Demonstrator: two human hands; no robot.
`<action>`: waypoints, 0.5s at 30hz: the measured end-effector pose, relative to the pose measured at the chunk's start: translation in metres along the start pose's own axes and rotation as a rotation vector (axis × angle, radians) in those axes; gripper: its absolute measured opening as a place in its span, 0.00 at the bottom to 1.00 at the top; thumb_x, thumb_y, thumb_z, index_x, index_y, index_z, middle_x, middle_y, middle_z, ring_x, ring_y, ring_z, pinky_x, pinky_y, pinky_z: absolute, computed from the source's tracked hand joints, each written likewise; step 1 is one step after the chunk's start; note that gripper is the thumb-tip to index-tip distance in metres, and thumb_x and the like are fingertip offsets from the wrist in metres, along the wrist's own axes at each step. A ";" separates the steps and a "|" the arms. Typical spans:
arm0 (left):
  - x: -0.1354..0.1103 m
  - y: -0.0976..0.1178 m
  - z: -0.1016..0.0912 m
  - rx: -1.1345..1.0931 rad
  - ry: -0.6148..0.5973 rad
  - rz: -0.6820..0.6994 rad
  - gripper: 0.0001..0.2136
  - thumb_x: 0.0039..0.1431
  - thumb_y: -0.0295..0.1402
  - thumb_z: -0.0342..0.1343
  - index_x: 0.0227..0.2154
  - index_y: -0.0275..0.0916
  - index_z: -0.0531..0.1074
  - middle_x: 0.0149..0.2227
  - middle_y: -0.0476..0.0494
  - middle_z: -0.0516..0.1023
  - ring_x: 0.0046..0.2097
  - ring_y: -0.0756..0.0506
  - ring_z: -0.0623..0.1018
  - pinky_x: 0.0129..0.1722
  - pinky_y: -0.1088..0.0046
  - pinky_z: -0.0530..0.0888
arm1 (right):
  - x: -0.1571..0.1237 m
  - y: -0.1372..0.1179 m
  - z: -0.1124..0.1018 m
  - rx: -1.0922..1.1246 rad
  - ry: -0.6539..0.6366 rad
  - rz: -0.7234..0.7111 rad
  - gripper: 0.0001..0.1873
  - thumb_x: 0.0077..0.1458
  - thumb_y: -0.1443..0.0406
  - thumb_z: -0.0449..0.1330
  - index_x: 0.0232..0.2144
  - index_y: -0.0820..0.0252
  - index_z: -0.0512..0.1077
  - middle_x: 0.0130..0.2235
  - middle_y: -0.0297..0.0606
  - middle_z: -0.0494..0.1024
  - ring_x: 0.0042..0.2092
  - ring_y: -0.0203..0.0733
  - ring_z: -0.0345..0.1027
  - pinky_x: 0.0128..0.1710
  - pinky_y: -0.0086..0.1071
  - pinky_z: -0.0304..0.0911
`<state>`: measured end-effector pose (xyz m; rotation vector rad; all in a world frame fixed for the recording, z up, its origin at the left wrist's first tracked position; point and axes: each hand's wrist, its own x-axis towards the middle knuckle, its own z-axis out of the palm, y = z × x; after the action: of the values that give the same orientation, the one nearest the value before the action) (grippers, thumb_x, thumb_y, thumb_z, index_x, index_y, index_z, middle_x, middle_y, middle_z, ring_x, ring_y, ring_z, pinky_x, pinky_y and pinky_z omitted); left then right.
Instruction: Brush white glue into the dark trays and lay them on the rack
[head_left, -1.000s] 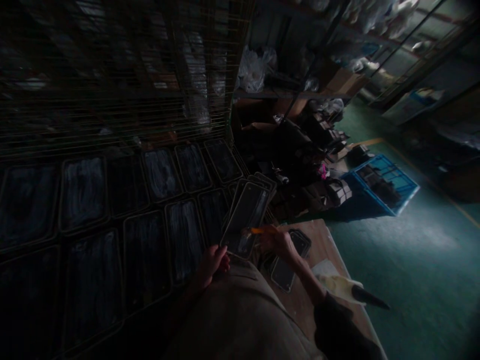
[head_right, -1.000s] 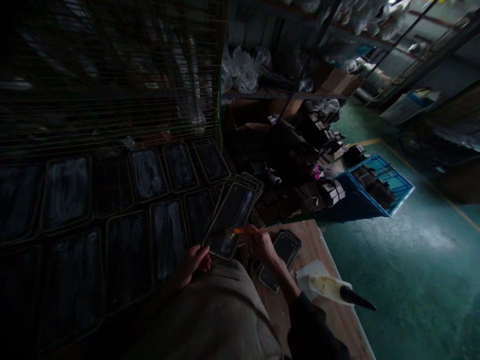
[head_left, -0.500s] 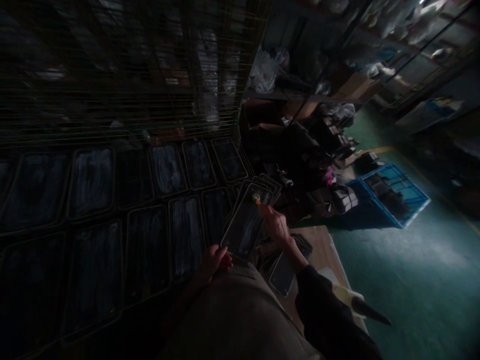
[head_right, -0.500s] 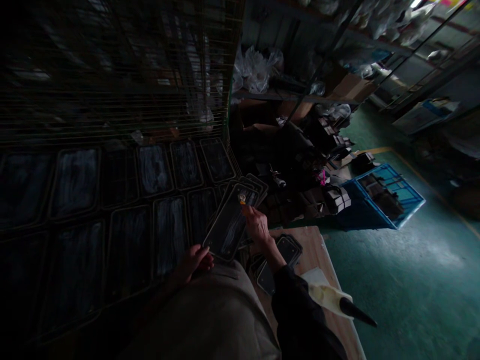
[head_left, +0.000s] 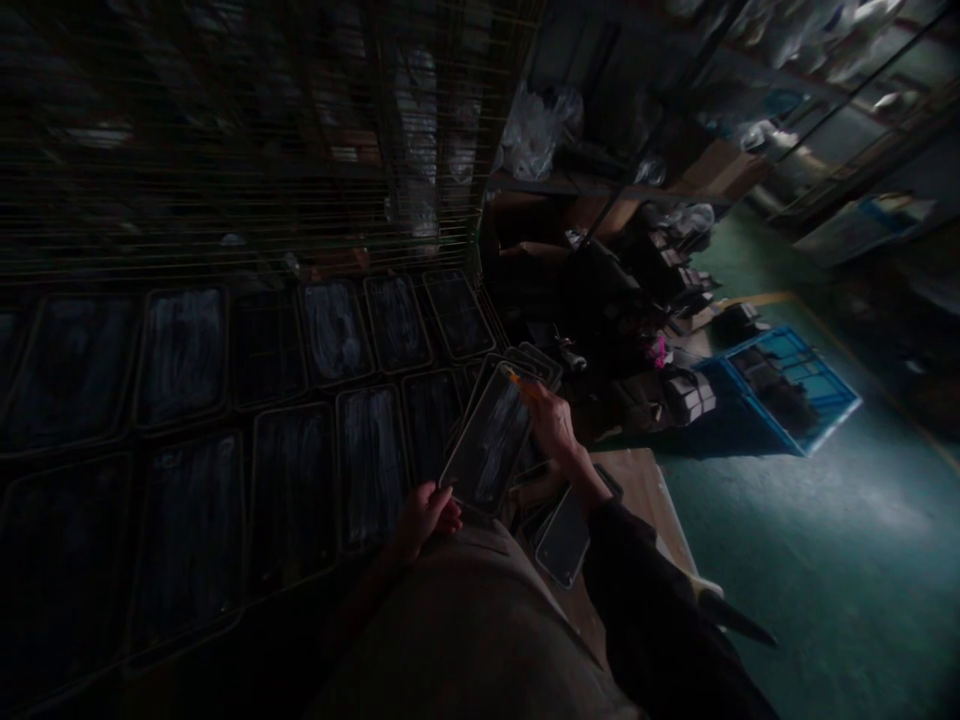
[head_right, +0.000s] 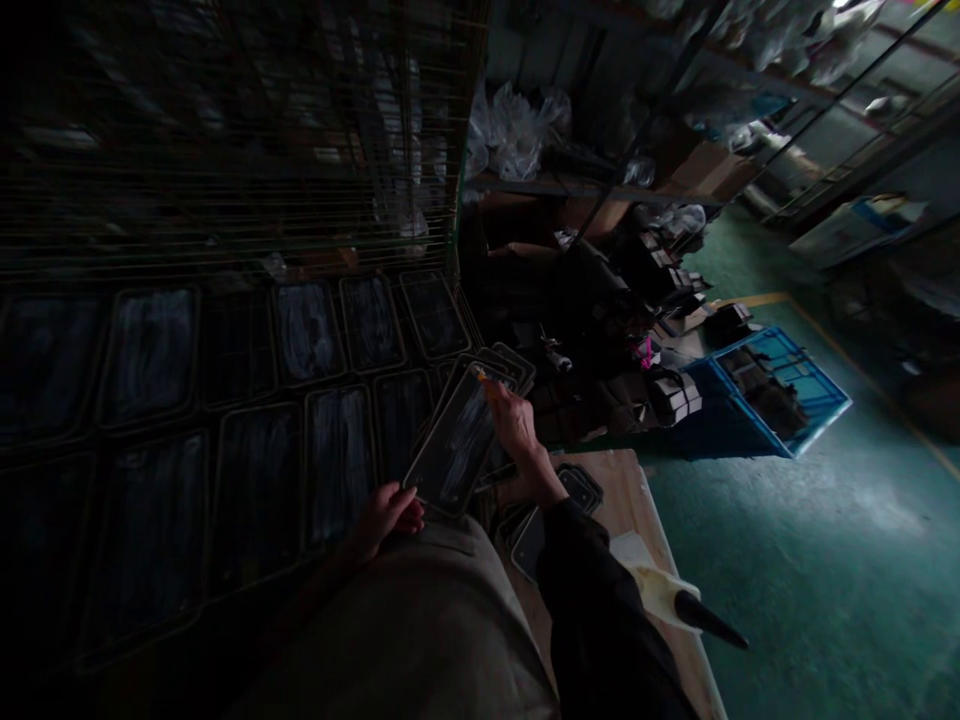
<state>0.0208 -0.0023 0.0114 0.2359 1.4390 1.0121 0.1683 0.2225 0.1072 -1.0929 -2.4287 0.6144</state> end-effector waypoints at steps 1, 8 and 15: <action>0.001 0.000 0.000 0.005 0.002 -0.001 0.12 0.55 0.41 0.57 0.29 0.39 0.62 0.20 0.49 0.76 0.20 0.46 0.78 0.17 0.76 0.73 | 0.002 0.002 0.005 -0.020 -0.015 -0.012 0.15 0.65 0.64 0.48 0.50 0.60 0.69 0.39 0.41 0.78 0.38 0.41 0.73 0.36 0.27 0.64; 0.000 0.000 -0.003 -0.005 0.023 -0.007 0.12 0.55 0.41 0.56 0.28 0.39 0.61 0.20 0.49 0.75 0.20 0.46 0.78 0.17 0.75 0.73 | -0.062 -0.029 0.019 0.084 -0.229 -0.102 0.15 0.67 0.64 0.47 0.51 0.60 0.68 0.40 0.41 0.77 0.37 0.39 0.72 0.35 0.26 0.62; 0.001 -0.002 -0.006 0.032 -0.025 -0.004 0.11 0.57 0.40 0.54 0.32 0.36 0.65 0.22 0.48 0.76 0.21 0.47 0.79 0.19 0.75 0.74 | -0.140 -0.067 0.029 0.327 -0.322 0.018 0.15 0.67 0.63 0.47 0.50 0.59 0.69 0.36 0.40 0.77 0.34 0.37 0.72 0.33 0.26 0.63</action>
<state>0.0161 -0.0059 0.0081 0.2675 1.4328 0.9803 0.1987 0.0683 0.0941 -0.9379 -2.4560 1.2260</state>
